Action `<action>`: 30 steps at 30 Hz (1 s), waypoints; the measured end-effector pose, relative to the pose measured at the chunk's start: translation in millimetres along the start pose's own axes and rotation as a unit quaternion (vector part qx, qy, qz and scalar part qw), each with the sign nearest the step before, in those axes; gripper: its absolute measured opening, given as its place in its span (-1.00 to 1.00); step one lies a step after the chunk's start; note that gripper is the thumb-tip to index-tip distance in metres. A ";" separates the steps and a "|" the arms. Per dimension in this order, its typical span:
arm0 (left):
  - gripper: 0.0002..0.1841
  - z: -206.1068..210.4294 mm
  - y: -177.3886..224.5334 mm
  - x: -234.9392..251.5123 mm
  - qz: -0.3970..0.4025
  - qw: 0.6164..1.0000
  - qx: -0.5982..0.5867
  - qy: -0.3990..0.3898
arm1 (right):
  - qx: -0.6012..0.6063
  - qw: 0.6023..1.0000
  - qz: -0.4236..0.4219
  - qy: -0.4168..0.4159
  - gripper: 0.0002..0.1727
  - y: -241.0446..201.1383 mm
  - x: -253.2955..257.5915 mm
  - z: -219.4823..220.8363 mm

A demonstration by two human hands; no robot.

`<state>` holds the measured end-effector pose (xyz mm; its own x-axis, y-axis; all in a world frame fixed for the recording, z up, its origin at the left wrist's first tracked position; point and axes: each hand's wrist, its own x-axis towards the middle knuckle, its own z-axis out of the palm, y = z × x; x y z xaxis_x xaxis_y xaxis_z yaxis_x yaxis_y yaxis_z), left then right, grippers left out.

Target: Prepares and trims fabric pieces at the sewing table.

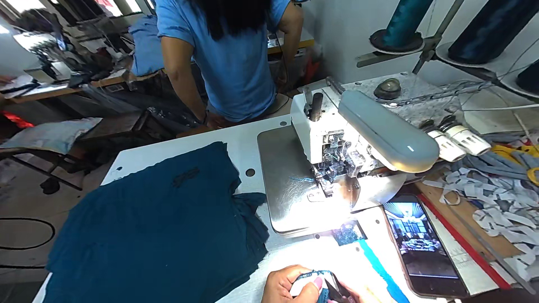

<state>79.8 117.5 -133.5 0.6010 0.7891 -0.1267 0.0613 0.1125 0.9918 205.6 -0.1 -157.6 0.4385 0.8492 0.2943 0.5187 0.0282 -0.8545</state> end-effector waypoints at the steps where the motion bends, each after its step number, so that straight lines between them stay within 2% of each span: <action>1: -0.89 -0.4 -1.3 0.1 0.005 1.000 0.002 -0.001 | -0.005 1.000 0.003 0.000 -0.69 0.1 0.1 0.2; 5: -0.90 -3.3 -11.3 -1.0 0.037 0.999 -0.007 -0.013 | -0.002 1.000 0.007 0.000 -0.68 1.7 0.2 0.5; 14: -0.91 -4.3 -12.8 -0.5 0.055 0.998 0.008 -0.023 | -0.007 1.000 0.013 -0.003 -0.70 -0.5 0.9 0.2; 18: -0.89 -0.5 2.8 -1.6 0.022 0.999 0.022 -0.010 | 0.027 0.996 0.017 0.086 -0.70 5.2 -1.4 8.3; 20: -0.90 -2.7 -5.0 -2.4 0.022 1.000 0.005 -0.017 | 0.050 0.993 0.024 0.108 -0.66 9.2 -1.0 7.2; 22: -0.90 -4.4 -10.8 -2.0 0.030 0.999 -0.003 -0.033 | 0.070 0.993 0.039 0.086 -0.60 10.5 1.5 0.3; 25: -0.90 -6.5 -13.7 0.1 0.061 0.994 -0.007 -0.092 | 0.090 0.994 0.061 0.007 -0.57 4.0 13.5 -14.4; 27: -0.87 -8.6 -16.0 1.7 0.080 0.988 -0.006 -0.128 | 0.093 0.993 0.056 -0.041 -0.65 0.3 20.2 -18.5; 30: -0.91 -10.8 -17.9 2.9 0.090 0.984 0.015 -0.151 | 0.061 0.997 0.022 -0.041 -0.76 -2.9 23.5 -14.8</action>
<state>71.8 124.3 -151.8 0.8133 0.5789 0.0577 -0.0469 -0.0337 0.9983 225.2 12.0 -141.9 0.3950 0.8913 0.2227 0.4048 0.0488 -0.9131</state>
